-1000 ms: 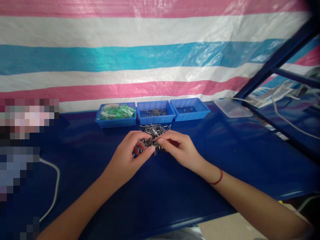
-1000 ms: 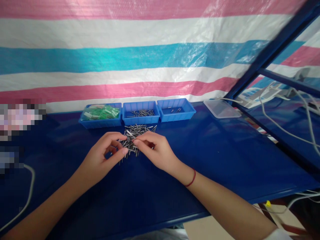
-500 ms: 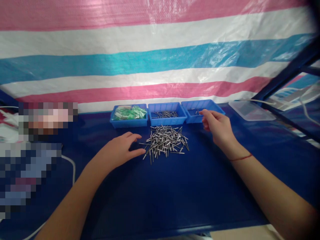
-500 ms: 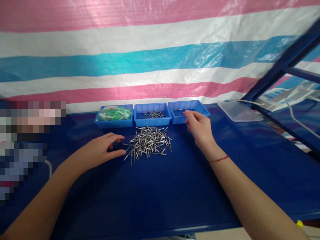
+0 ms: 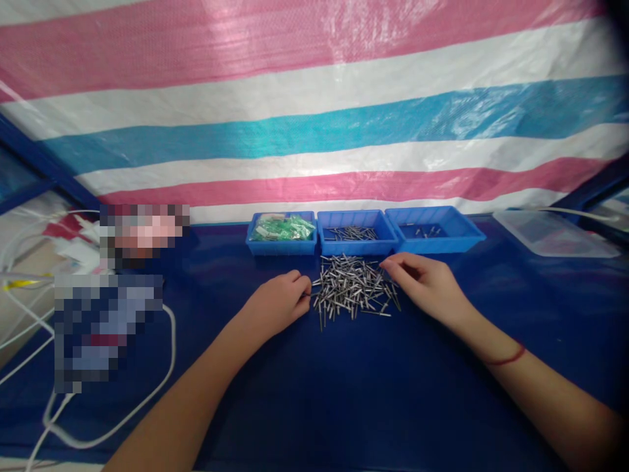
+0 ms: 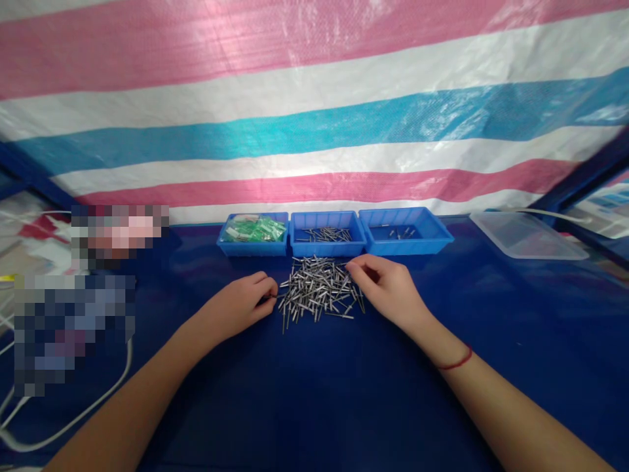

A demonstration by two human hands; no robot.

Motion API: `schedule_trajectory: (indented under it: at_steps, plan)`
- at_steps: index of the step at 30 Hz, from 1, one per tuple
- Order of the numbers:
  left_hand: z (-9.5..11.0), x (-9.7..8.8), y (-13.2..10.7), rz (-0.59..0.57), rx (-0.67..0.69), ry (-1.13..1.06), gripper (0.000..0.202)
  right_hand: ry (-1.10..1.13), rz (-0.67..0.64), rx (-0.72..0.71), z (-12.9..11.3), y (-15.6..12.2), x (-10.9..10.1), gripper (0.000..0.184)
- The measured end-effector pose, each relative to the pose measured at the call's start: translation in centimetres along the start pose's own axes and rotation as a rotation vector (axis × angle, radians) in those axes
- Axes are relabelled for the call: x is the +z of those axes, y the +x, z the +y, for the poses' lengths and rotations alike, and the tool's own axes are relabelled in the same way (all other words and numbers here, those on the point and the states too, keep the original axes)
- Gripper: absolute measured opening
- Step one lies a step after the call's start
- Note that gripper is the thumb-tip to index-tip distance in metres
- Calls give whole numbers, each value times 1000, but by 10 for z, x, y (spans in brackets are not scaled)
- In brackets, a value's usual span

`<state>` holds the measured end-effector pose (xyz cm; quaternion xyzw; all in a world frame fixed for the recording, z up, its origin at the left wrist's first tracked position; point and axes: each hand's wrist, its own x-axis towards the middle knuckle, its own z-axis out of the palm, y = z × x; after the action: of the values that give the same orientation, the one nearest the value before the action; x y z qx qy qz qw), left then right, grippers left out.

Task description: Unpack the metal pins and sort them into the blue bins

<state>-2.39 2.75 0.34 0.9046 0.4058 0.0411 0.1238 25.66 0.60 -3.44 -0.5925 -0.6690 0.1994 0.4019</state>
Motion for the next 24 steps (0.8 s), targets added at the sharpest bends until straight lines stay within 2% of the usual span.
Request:
schedule_trajectory:
  at_steps: [4, 8, 14, 17, 19, 22, 24]
  plan:
    - [-4, -1, 0, 2, 16, -54, 10, -49, -34, -61, -2, -2, 1, 24]
    - [-8, -6, 0, 42, 19, -92, 15, -60, -49, -157, -14, -7, 3, 20]
    - [11, -12, 0, 157, 43, -314, 22, 95, -94, -256, -51, -20, 20, 16]
    - [22, -12, 0, 176, 28, -418, 24, 234, -123, -218, -66, -25, 33, 17]
    - [26, -12, -1, 195, 6, -471, 25, 343, -97, -144, -71, -26, 41, 16]
    - [27, -12, -1, 207, -6, -545, 26, 500, -35, -54, -75, -22, 50, 17]
    - [25, -13, 0, 188, 4, -595, 27, 571, -41, -54, -78, -18, 53, 17]
